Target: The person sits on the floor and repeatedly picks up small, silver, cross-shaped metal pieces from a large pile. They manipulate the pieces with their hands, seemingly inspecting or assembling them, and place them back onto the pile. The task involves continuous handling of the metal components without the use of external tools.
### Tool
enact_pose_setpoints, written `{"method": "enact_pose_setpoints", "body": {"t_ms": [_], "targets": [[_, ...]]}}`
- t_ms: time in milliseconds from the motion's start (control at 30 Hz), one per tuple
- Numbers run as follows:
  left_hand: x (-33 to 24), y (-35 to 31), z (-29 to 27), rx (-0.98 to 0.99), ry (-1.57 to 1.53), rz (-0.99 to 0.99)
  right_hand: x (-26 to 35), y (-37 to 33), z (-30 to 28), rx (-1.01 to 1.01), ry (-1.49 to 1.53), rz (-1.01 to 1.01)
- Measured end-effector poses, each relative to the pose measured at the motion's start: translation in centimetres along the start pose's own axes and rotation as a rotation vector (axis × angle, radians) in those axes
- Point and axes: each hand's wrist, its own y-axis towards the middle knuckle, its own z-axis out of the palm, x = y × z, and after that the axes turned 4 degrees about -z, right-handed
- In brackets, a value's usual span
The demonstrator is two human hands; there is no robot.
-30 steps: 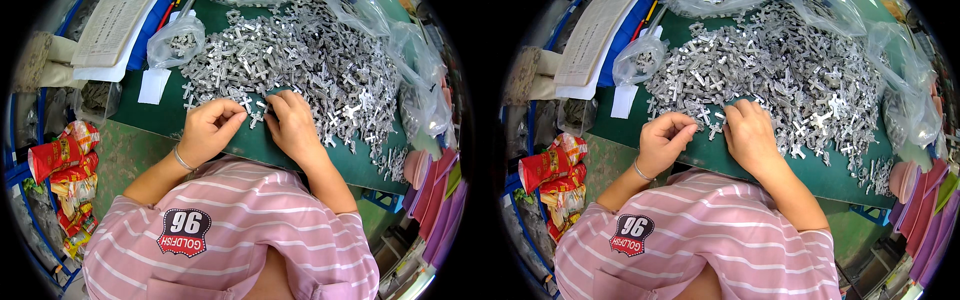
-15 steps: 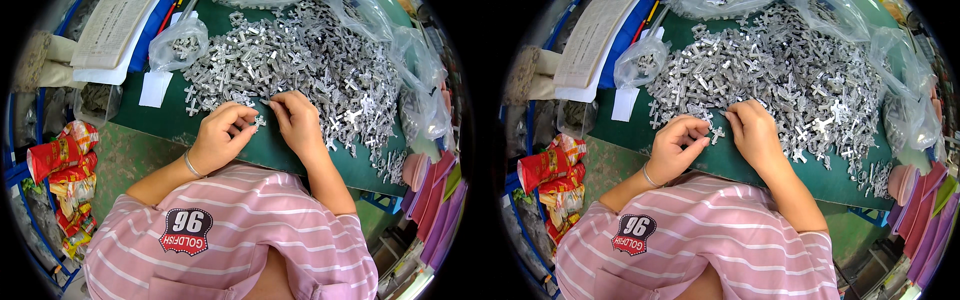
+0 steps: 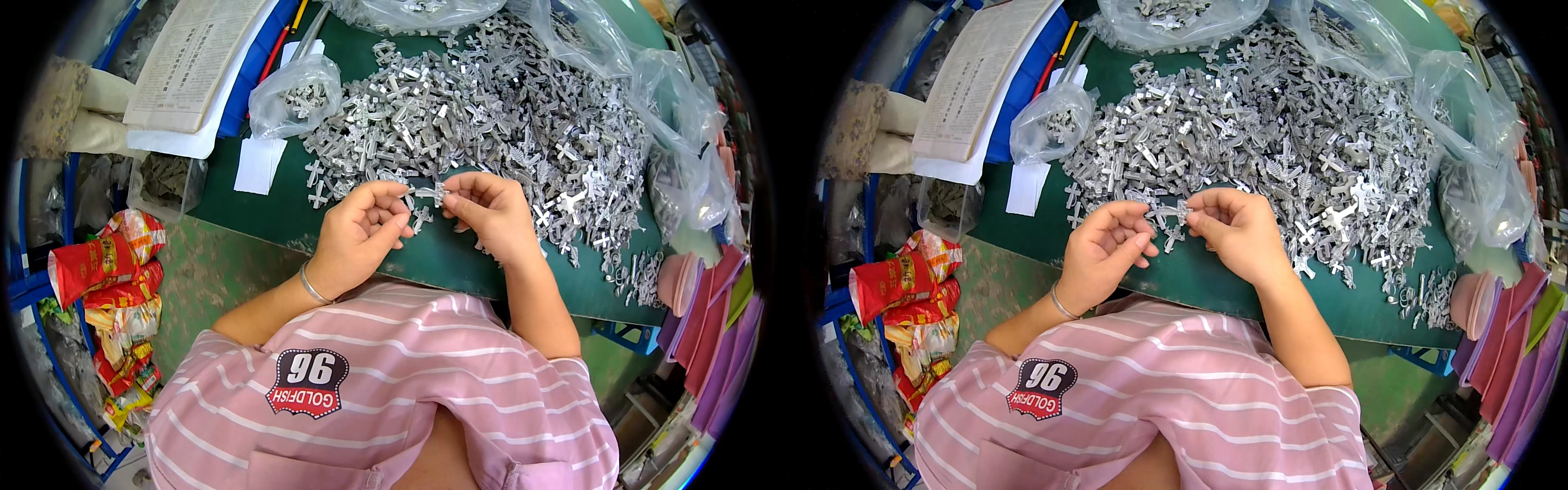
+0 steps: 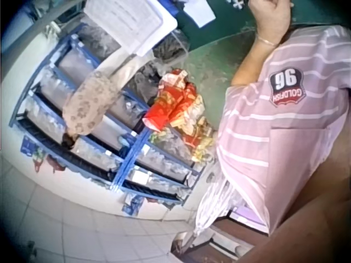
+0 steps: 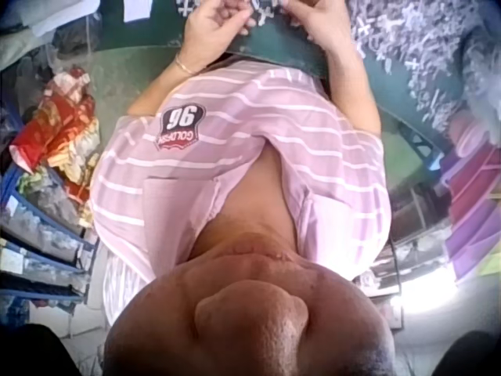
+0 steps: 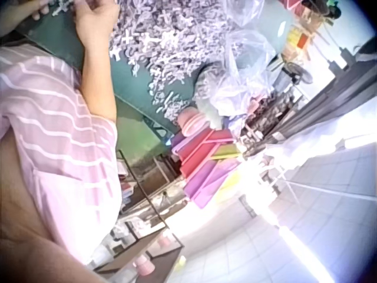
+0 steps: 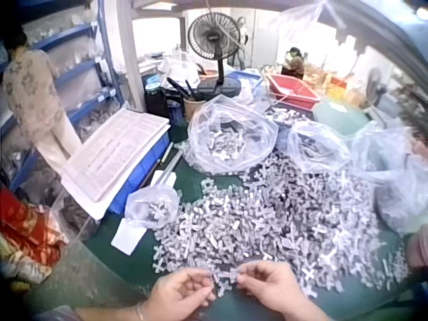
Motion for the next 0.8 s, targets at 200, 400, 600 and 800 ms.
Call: {"method": "enact_pose_setpoints", "body": {"t_ms": [200,400,600,800], "targets": [[-0.2,0.3,0.6,0.048,-0.163,-0.002,0.4,-1.4,-0.3,0.117,0.258,0.027],[-0.3,0.1,0.7,0.033,-0.163,-0.028,-0.3,-1.9,-0.3,0.132,0.322,-0.055],[-0.7,0.0,0.9,0.042,-0.14,-0.059,-0.3,-2.1,-0.1,0.089,0.309,-0.077],[-0.9,-0.2,0.9,0.095,-0.159,-0.061,-0.3,-2.1,-0.2,0.107,0.302,-0.071]]}}
